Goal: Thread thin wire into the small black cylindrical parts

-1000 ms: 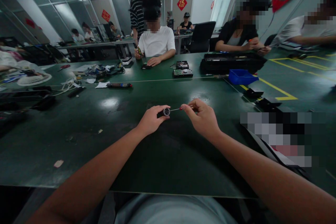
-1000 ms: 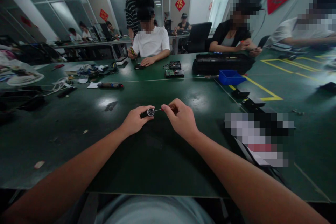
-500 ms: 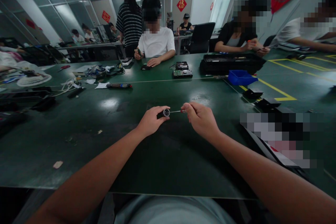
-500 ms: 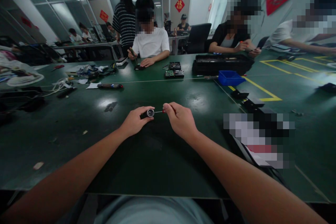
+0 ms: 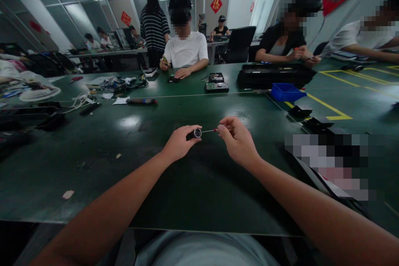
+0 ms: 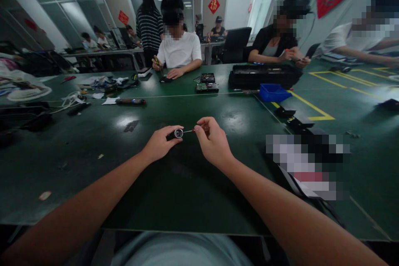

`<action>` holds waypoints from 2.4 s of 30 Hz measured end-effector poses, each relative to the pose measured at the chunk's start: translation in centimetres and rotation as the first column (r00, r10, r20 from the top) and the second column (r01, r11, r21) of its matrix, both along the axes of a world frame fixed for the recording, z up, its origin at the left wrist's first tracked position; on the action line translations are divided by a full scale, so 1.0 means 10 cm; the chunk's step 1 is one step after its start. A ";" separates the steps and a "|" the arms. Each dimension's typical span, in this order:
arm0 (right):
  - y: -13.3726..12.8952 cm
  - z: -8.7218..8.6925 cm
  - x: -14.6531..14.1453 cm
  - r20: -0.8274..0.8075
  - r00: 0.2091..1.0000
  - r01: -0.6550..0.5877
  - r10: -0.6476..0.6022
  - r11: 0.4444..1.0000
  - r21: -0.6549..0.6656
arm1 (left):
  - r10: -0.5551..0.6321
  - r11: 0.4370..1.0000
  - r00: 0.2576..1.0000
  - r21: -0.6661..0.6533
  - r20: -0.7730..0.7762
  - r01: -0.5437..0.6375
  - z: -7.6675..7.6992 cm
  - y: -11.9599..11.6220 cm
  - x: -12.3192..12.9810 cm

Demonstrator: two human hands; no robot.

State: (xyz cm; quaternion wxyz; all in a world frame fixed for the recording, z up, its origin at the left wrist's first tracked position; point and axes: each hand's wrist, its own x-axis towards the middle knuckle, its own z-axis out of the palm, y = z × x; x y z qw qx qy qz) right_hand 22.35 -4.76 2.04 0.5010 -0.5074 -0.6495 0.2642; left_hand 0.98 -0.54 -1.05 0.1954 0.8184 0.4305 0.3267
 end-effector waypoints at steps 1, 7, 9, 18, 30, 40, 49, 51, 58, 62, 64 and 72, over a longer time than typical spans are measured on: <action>0.01 -0.01 0.00 -0.068 0.998 -0.014 0.012 1.000 -0.028 | 0.013 1.000 1.000 -0.002 0.008 -0.013 0.00 0.00 0.00; 0.11 -0.10 -0.02 -0.446 0.894 -0.090 0.043 0.992 -0.084 | 0.068 0.997 0.996 0.014 0.063 -0.069 0.06 -0.04 0.03; 0.15 -0.13 -0.01 -0.567 0.823 -0.110 0.031 0.988 -0.106 | 0.021 0.997 0.999 0.073 0.031 -0.023 0.08 -0.04 0.03; 0.20 -0.21 0.01 -0.460 0.884 -0.006 -0.082 0.983 -0.186 | 0.000 0.997 0.983 0.077 -0.183 0.014 0.04 0.04 -0.01; 0.13 -0.14 0.00 -0.279 0.960 -0.001 -0.017 0.998 -0.067 | 0.040 0.999 0.990 0.011 -0.137 -0.039 0.06 -0.01 0.03; 0.06 0.02 0.06 0.150 0.975 0.171 -0.165 0.985 -0.031 | 0.020 0.999 0.989 0.032 -0.145 -0.015 0.09 -0.03 0.03; 0.07 -0.06 0.03 0.024 0.999 -0.041 0.041 0.999 0.030 | 0.053 0.998 0.990 0.024 -0.132 -0.050 0.06 0.00 -0.01; 0.10 -0.09 0.05 0.017 0.998 -0.055 0.056 0.998 -0.021 | 0.052 0.998 0.989 0.025 -0.141 -0.049 0.05 0.01 -0.02; 0.13 -0.10 0.07 0.084 0.996 -0.015 0.024 0.995 -0.094 | 0.033 0.999 0.989 0.039 -0.144 -0.027 0.04 0.02 -0.02; 0.10 -0.10 0.05 0.049 0.998 -0.038 0.041 0.997 -0.065 | 0.027 0.999 0.988 0.022 -0.150 -0.024 0.05 0.01 -0.02; 0.08 -0.10 0.04 0.024 0.998 -0.061 0.062 0.997 -0.054 | 0.036 0.999 0.989 0.020 -0.146 -0.034 0.06 0.01 -0.02; 0.05 -0.11 0.00 -0.093 0.995 0.014 -0.018 0.999 -0.044 | 0.025 1.000 0.987 0.011 -0.157 -0.024 0.06 0.00 -0.01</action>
